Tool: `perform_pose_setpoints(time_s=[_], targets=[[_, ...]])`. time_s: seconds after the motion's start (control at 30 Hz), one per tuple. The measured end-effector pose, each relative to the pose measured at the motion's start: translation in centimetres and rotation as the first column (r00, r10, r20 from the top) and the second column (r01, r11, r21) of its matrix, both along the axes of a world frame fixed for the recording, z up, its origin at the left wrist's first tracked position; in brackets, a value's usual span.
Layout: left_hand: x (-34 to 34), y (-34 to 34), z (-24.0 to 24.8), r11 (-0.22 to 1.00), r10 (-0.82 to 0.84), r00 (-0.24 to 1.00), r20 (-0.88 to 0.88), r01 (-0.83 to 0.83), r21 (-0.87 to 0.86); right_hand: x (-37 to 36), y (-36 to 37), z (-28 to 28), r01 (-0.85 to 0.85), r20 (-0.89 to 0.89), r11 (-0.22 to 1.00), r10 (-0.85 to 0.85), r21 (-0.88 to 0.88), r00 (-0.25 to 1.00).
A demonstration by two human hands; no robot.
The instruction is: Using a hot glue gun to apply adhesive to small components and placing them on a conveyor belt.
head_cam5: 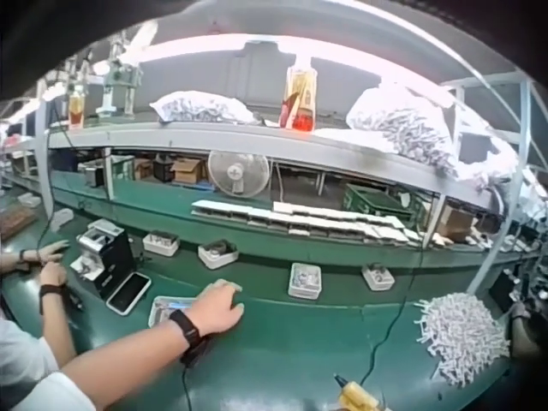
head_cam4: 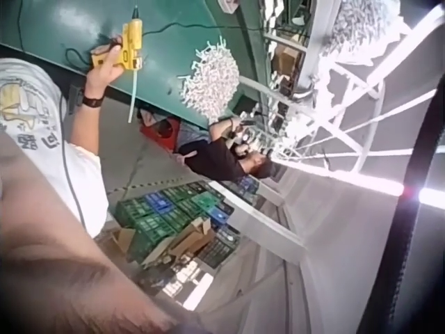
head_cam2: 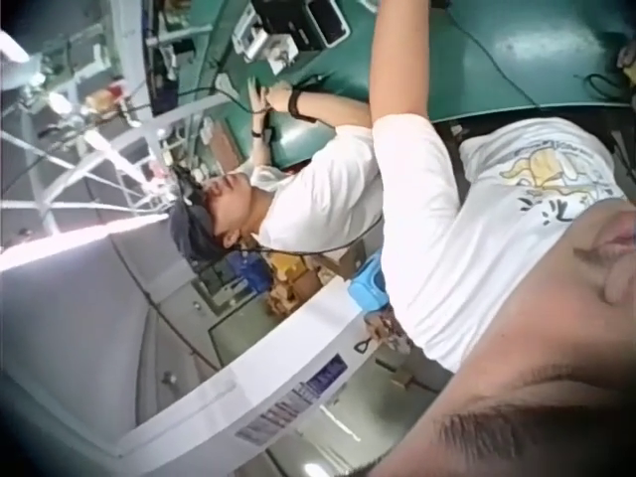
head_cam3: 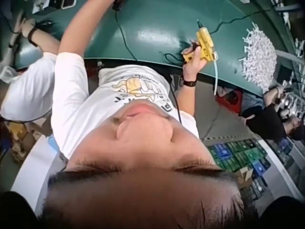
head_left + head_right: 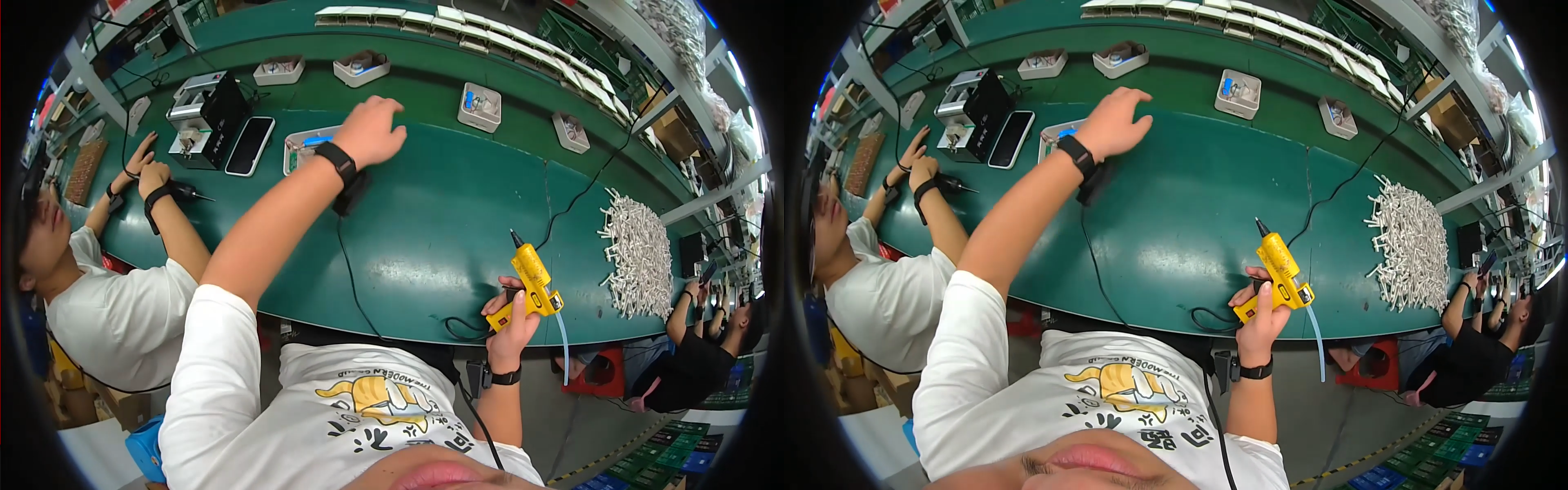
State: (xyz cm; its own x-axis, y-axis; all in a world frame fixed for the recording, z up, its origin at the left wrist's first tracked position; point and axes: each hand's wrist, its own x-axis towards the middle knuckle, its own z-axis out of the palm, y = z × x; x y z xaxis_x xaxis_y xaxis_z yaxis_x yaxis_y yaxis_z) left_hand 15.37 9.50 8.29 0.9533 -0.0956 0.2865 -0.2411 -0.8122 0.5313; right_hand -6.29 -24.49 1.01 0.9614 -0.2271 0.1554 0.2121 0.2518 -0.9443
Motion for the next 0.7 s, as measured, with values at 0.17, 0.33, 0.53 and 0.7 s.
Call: perform_pose_setpoints(time_s=[0.17,0.33,0.53,0.7], targets=[[-1.0,4.7,3.7,0.863,0.209,0.909,-0.36,0.002,0.505,-0.1,-0.6,-0.2,-0.024,-0.004,0.999,0.025,0.033,1.0],[-0.4,9.3,4.3,0.906,0.157,0.779,-0.607,0.131,0.402,0.2,-0.5,0.1,-0.027,-0.026,0.996,0.029,0.08,0.999],[-2.2,8.9,2.7,0.881,-0.161,0.916,-0.367,0.301,0.365,0.5,-0.4,0.3,-0.026,-0.029,0.995,0.029,0.101,0.999],[-10.8,0.2,5.8,0.8,-0.328,0.834,-0.444,0.495,0.339,0.9,-0.2,0.3,-0.002,-0.04,0.994,0.007,0.11,0.999]])
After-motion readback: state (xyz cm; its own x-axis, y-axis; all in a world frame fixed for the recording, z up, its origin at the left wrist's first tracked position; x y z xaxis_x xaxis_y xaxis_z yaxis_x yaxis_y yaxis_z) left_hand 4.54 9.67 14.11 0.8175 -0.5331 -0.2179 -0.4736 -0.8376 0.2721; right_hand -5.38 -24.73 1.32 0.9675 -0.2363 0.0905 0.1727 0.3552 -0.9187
